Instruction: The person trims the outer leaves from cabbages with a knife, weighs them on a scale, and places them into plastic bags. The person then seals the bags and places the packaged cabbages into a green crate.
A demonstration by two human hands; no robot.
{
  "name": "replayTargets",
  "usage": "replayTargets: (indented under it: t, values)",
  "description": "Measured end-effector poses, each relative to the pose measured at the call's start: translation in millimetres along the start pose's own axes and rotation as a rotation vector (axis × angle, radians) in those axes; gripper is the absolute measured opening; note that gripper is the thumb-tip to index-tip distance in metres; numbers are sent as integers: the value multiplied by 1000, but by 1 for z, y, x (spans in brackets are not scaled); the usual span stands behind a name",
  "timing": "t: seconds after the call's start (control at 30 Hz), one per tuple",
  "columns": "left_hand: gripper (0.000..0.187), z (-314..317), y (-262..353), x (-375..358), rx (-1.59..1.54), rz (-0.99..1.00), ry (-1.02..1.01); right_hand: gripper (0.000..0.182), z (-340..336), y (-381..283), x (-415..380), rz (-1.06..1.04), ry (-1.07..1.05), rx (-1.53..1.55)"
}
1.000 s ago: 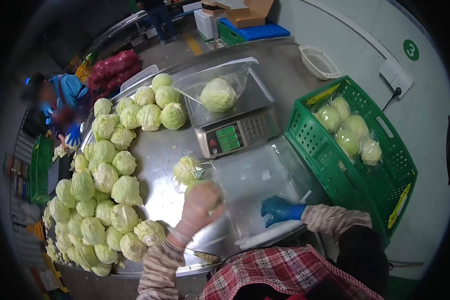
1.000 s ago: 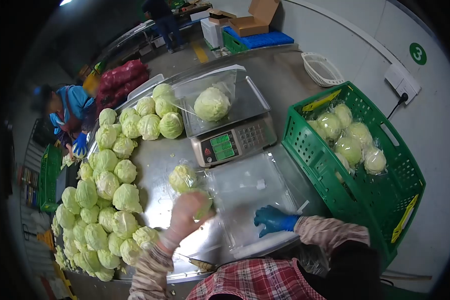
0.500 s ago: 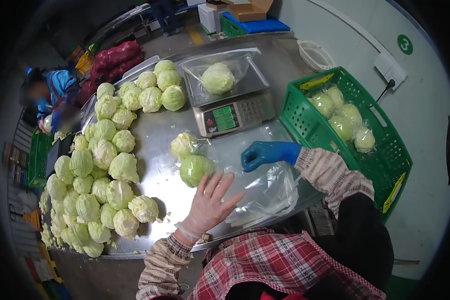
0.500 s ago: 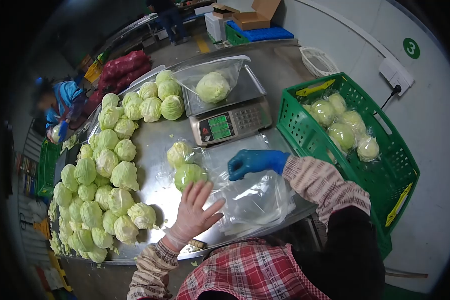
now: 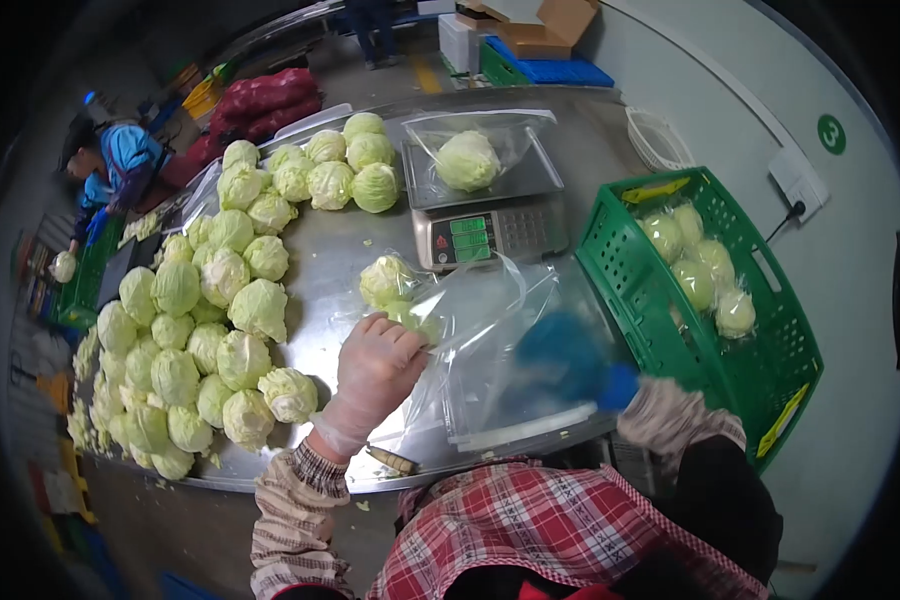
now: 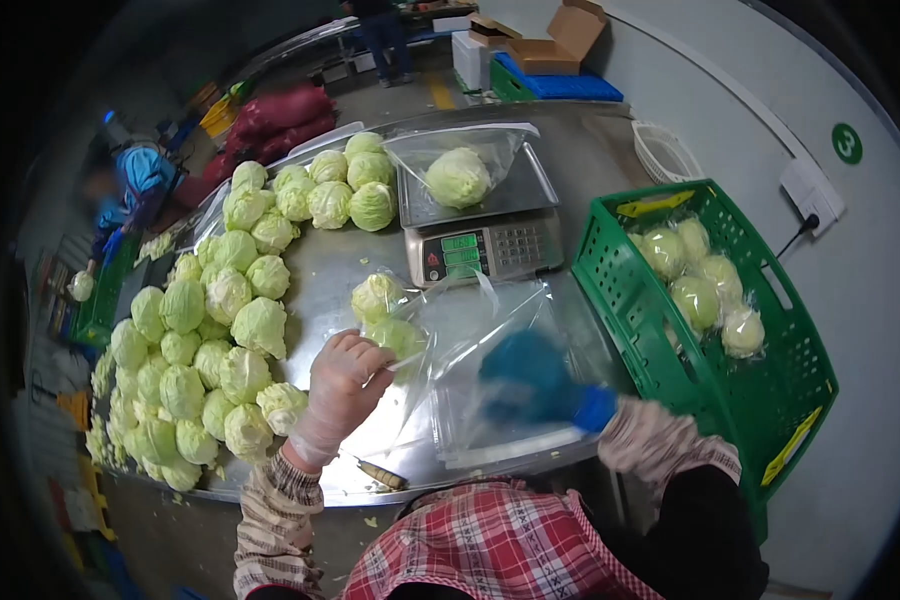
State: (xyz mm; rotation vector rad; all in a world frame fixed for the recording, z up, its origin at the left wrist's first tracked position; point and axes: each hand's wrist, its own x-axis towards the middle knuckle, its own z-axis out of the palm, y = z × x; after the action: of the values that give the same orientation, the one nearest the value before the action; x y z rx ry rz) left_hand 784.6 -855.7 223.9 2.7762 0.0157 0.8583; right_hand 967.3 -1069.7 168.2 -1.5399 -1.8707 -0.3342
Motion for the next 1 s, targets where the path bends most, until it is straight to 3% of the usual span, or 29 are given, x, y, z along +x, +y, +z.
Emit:
replayTargets:
  t: [0.07,0.1,0.17,0.2,0.27,0.3,0.33,0.4,0.43,0.47,0.57,0.63,0.67,0.7,0.73,0.77,0.8,0.87,0.9,0.93,1.0]
  values:
    - [16,9,1,-1,11,44,-40,37,26,-35,-13,23,-411,15]
    - [16,6,0,-1,10,48,-43,37,44,-37,-45,28,-408,15]
    - [15,-6,-4,3,64,53,-10,45,82,-20,-113,562,-645,16]
    - [15,-15,-6,4,69,58,-9,45,83,-24,-116,560,-639,15]
    - [14,-32,-7,4,128,45,13,49,81,-24,-122,596,-880,-75]
    - [13,-39,-8,5,138,66,27,47,80,-14,-120,452,-834,-7]
    - [13,-44,-6,3,143,66,18,47,69,-6,-110,451,-830,2]
    - [12,-62,-9,1,176,103,17,41,37,8,-63,655,-884,188]
    - [11,-70,-7,-1,116,144,-7,36,19,-1,-36,679,-378,301]
    - [12,-72,-7,-9,67,130,-36,37,-8,-15,11,427,-28,68]
    - [15,-85,18,-16,-211,99,-113,41,-63,-43,125,1,201,-38]
    - [13,-99,25,-22,-400,7,-101,48,-62,-46,154,-338,-290,264]
    - [11,-105,26,-28,-482,-36,-86,48,-53,-41,156,-362,-286,266]
    - [11,-115,28,-33,-462,-40,-74,49,-39,-30,154,-251,-573,421]
    - [9,-127,31,-41,-638,-163,-66,49,-32,-30,160,-130,-865,567]
    - [10,-137,35,-49,-817,-286,-52,38,-28,-37,167,213,-960,735]
    - [10,-143,38,-57,-804,-289,-37,38,-20,-38,168,194,-966,731]
    - [9,-152,44,-77,-1099,-527,99,27,9,-36,169,92,-962,1139]
    - [9,-148,41,-96,-1228,-747,190,19,25,-39,177,-119,-753,1292]
    - [9,-149,37,-105,-1226,-754,192,19,40,-41,180,-120,-756,1298]
    - [11,-154,25,-116,-1438,-916,459,24,61,-46,191,112,-499,1750]
